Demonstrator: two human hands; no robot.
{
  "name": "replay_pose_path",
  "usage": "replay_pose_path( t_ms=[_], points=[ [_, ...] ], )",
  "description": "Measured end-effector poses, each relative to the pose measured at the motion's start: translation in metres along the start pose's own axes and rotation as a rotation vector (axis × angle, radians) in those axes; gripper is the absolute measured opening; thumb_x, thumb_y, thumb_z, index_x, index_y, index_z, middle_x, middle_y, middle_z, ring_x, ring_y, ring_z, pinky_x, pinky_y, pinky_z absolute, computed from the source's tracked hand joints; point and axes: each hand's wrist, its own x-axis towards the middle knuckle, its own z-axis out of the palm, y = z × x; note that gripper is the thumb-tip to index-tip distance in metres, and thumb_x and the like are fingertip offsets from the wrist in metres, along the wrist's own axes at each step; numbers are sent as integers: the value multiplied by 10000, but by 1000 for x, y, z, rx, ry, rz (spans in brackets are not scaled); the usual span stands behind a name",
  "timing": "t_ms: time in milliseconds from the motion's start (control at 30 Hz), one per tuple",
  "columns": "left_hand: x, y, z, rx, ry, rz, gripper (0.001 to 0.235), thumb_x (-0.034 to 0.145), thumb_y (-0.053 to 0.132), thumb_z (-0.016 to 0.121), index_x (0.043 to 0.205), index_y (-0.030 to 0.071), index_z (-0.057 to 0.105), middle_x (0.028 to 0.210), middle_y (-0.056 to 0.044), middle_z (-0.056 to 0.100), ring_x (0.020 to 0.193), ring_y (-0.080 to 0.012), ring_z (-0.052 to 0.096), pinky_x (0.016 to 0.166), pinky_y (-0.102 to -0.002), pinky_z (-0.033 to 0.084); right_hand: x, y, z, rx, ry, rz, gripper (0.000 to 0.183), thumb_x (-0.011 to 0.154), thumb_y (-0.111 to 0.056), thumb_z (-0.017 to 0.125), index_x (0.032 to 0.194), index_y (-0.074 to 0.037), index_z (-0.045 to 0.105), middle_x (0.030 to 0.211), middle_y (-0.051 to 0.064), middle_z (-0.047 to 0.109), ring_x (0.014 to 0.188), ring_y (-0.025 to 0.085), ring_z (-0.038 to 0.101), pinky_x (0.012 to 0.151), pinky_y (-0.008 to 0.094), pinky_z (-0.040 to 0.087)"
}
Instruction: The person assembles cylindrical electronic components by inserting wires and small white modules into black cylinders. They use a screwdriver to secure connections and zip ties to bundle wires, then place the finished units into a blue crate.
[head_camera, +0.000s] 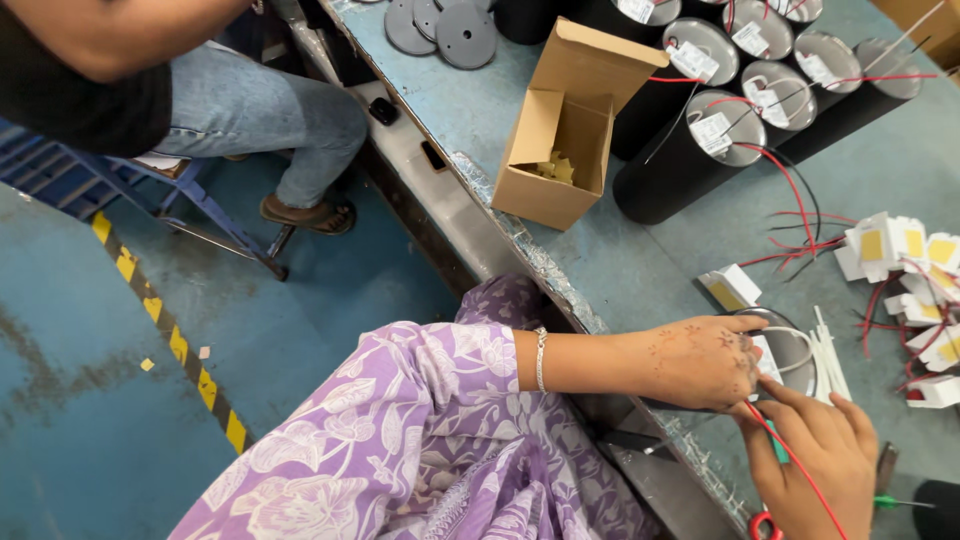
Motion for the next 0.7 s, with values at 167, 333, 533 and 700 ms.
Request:
replay_pose_path(
  t_ms=[167,333,533,700],
  points=[
    [-8,0,0,-22,203,-44,530,866,568,572,886,65,739,913,-89,713,948,-251,700,1158,-424,412,-10,5,15,78,117,-10,225,902,-229,773,1062,-77,732,1165,17,724,1057,191,661,1083,378,430],
    [-11,1,-12,-53,190,-60,519,839,571,584,883,85,758,914,-78,718,959,-259,690,1159,-442,400,-15,7,27,148,151,17,192,930,-221,779,1017,-78,685,1232,18,717,1084,215,627,1067,363,418],
    [-11,-3,-16,-96,166,-9,492,863,555,629,886,80,756,960,-52,730,1015,-233,700,1205,-461,385,-9,0,29,110,187,-4,353,767,-238,844,1014,-39,690,1240,90,694,1114,267,638,1163,473,408],
    [-19,-4,-9,-126,370,-2,450,847,529,672,937,93,740,1015,-54,714,1057,-255,684,1176,-426,454,-7,-3,39,169,212,31,371,752,-246,896,989,-49,689,1222,71,684,1123,265,630,1114,449,400]
  ],
)
